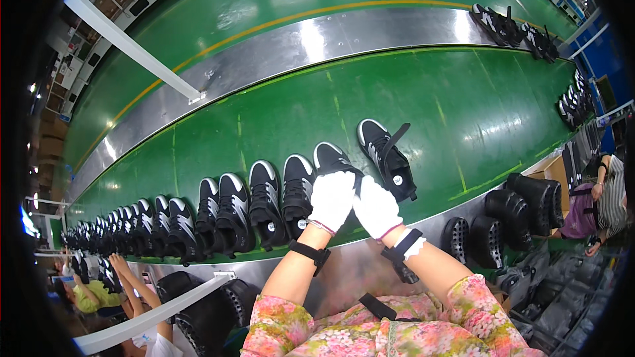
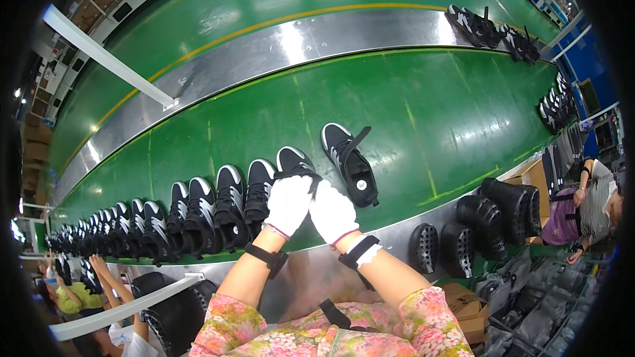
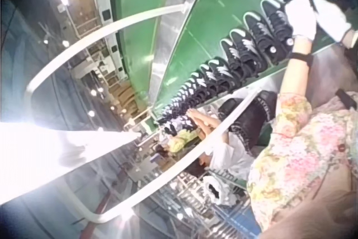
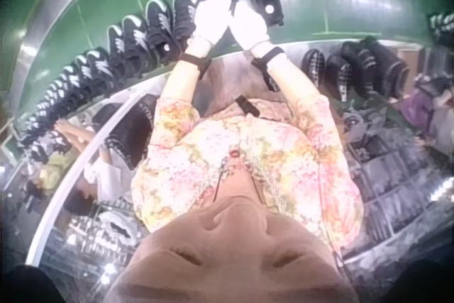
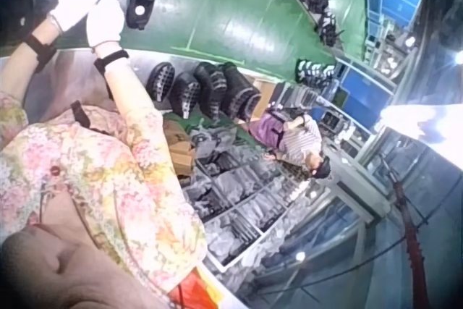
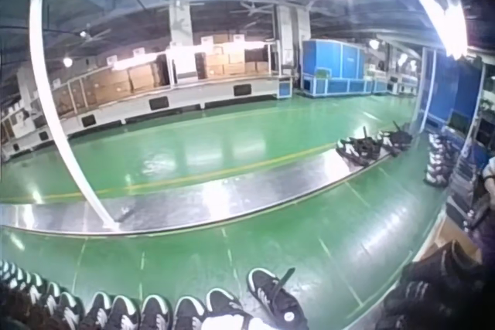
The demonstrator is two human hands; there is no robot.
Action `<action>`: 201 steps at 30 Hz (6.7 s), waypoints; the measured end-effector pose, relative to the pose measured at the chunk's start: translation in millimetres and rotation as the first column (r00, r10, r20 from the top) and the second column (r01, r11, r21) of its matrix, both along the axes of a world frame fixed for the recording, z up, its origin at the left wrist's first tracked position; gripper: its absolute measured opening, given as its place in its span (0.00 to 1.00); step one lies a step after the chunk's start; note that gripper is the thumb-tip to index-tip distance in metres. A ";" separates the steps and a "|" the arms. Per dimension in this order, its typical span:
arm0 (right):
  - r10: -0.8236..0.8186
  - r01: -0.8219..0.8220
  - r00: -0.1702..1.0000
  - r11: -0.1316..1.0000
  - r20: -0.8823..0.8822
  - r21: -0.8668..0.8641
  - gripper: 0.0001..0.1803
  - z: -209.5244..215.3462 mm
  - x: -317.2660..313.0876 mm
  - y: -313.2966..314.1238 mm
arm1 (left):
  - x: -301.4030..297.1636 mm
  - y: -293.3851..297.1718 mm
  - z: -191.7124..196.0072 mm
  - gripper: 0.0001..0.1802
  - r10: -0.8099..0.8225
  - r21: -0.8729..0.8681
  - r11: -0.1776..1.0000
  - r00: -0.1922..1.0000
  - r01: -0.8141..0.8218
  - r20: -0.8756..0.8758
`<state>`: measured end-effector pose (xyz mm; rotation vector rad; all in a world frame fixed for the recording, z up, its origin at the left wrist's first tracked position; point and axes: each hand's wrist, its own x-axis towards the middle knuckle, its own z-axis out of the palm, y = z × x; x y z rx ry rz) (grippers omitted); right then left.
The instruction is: Assembling and inspecting shoe components on a factory production line.
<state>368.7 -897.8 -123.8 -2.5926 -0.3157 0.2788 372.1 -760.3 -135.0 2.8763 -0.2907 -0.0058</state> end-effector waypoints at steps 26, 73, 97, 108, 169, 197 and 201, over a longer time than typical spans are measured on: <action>0.142 -0.146 0.979 0.989 0.143 0.020 0.24 -70.9 10.7 -14.9 | -29.7 -9.5 0.9 0.08 -0.078 0.024 0.997 0.997 0.078 0.007; 0.206 -0.272 0.956 0.886 0.208 0.375 0.10 -0.1 8.5 -56.8 | -111.9 -5.5 -93.1 0.10 0.581 -0.719 -0.159 0.525 -0.677 -0.623; 0.291 -0.301 0.950 0.950 -0.110 -0.086 0.24 7.2 -157.6 -214.9 | -168.2 -53.8 -30.9 0.18 0.526 -0.600 0.461 0.746 -0.654 -0.410; 0.271 -0.223 0.957 0.913 -0.099 0.343 0.25 61.7 -107.7 -168.3 | -122.5 -117.1 14.9 0.16 -0.264 -0.357 -0.615 0.610 -0.704 -0.747; 0.144 0.453 0.724 0.638 -0.674 0.623 0.42 -17.9 100.1 -87.0 | -11.1 -88.0 -29.3 0.14 0.388 -0.121 0.919 0.917 -0.376 0.093; 0.048 0.134 0.911 0.905 -0.410 0.404 0.15 -45.7 19.6 -136.8 | -52.0 -78.9 -4.2 0.10 0.422 -0.388 0.857 0.893 -0.338 0.154; 0.199 -0.090 0.897 0.956 -0.394 0.279 0.15 -41.5 -35.6 -171.1 | -132.9 -80.3 6.6 0.07 0.371 -0.450 0.819 0.927 -0.355 -0.056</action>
